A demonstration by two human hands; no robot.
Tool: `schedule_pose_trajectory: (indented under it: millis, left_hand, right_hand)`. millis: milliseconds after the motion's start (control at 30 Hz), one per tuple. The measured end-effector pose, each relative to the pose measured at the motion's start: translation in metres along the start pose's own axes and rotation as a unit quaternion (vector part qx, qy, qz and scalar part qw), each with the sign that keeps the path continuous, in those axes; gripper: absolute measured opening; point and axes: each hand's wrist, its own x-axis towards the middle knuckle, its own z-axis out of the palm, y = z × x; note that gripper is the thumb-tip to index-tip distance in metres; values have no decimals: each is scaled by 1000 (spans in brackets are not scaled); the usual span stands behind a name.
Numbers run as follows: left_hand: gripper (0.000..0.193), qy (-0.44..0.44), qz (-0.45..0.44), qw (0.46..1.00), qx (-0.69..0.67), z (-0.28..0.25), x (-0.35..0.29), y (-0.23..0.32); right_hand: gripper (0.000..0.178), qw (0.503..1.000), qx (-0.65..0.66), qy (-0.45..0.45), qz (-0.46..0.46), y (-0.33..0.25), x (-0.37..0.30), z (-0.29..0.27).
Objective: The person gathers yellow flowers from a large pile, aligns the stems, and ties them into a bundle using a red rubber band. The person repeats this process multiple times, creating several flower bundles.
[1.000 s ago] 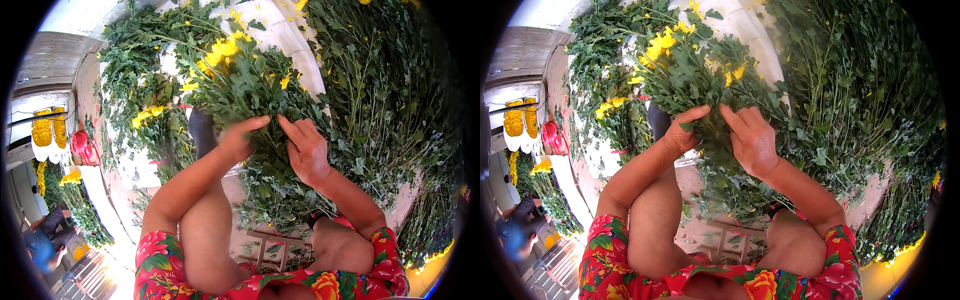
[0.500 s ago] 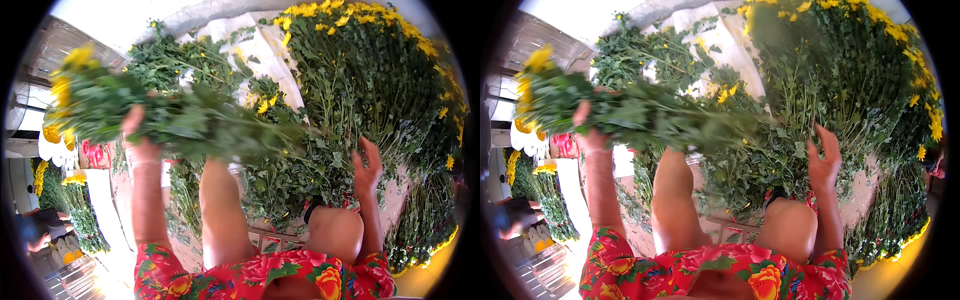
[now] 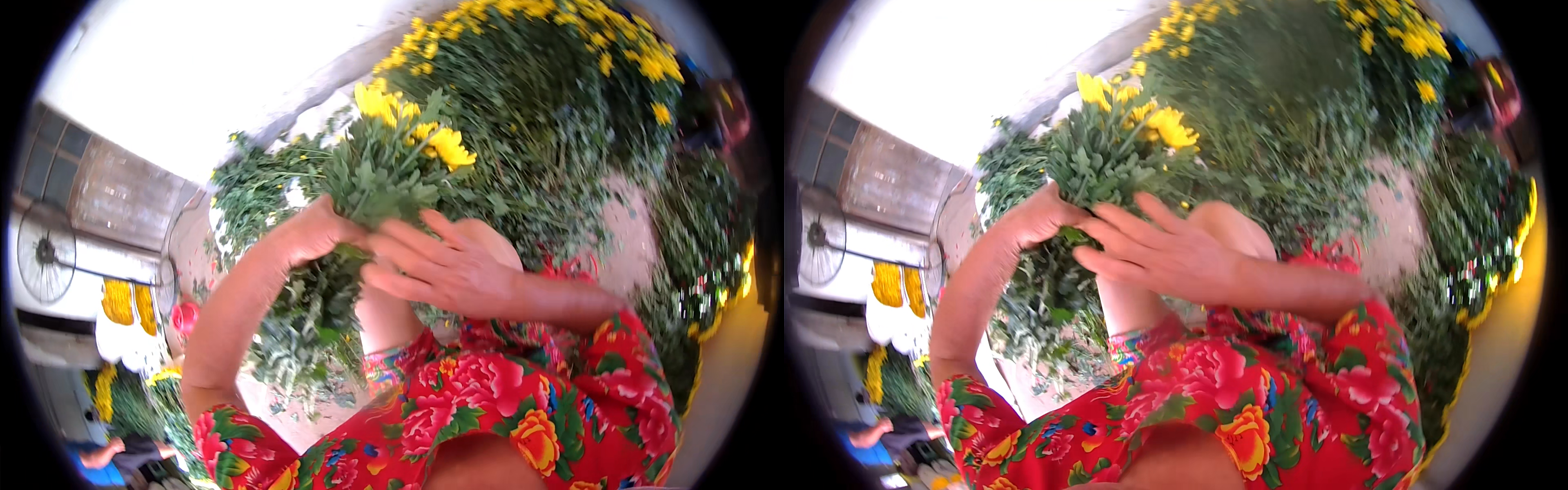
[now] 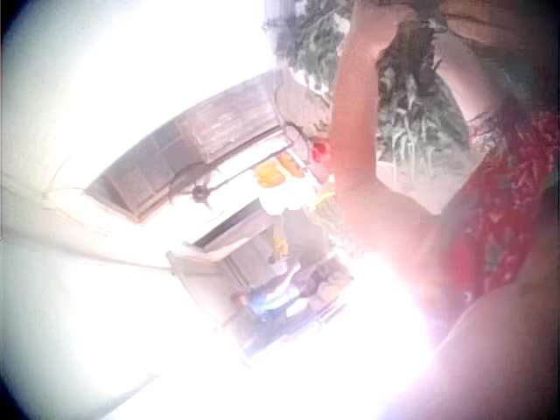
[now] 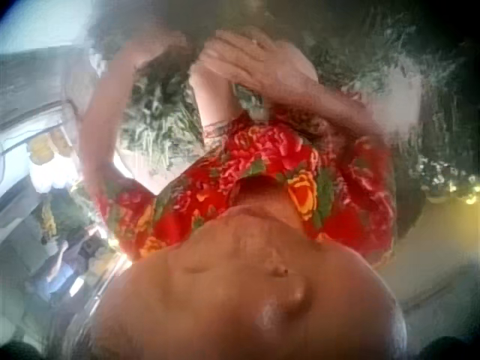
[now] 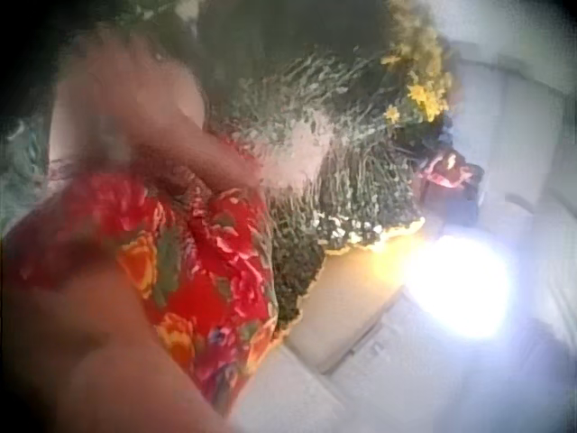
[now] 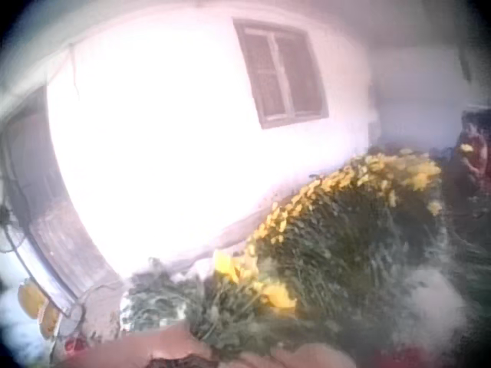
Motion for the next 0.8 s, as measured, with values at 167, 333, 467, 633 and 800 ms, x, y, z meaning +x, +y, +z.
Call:
schedule_pose_trajectory:
  millis: [167, 333, 467, 633, 800]
  left_hand:
    - [55, -189, 75, 971, 127, 75, 3, -23]
    - [70, -170, 30, 968, 183, 102, 5, -10]
    - [101, -52, -19, 992, 110, 105, 14, -21]
    - [127, 40, 92, 886, 453, 155, 2, -58]
    - [95, 204, 17, 866, 457, 213, 22, -89]
  right_hand:
    - [69, 986, -151, -47, -59, -7, -17, 1]
    - [67, 991, -112, -63, -26, -9, -48, -7]
    - [61, 990, -69, -119, 35, 17, -98, 35]
    - [46, 972, -38, -213, 96, 23, -127, 55]
    - [55, 983, -63, -136, 108, 20, -135, 71]
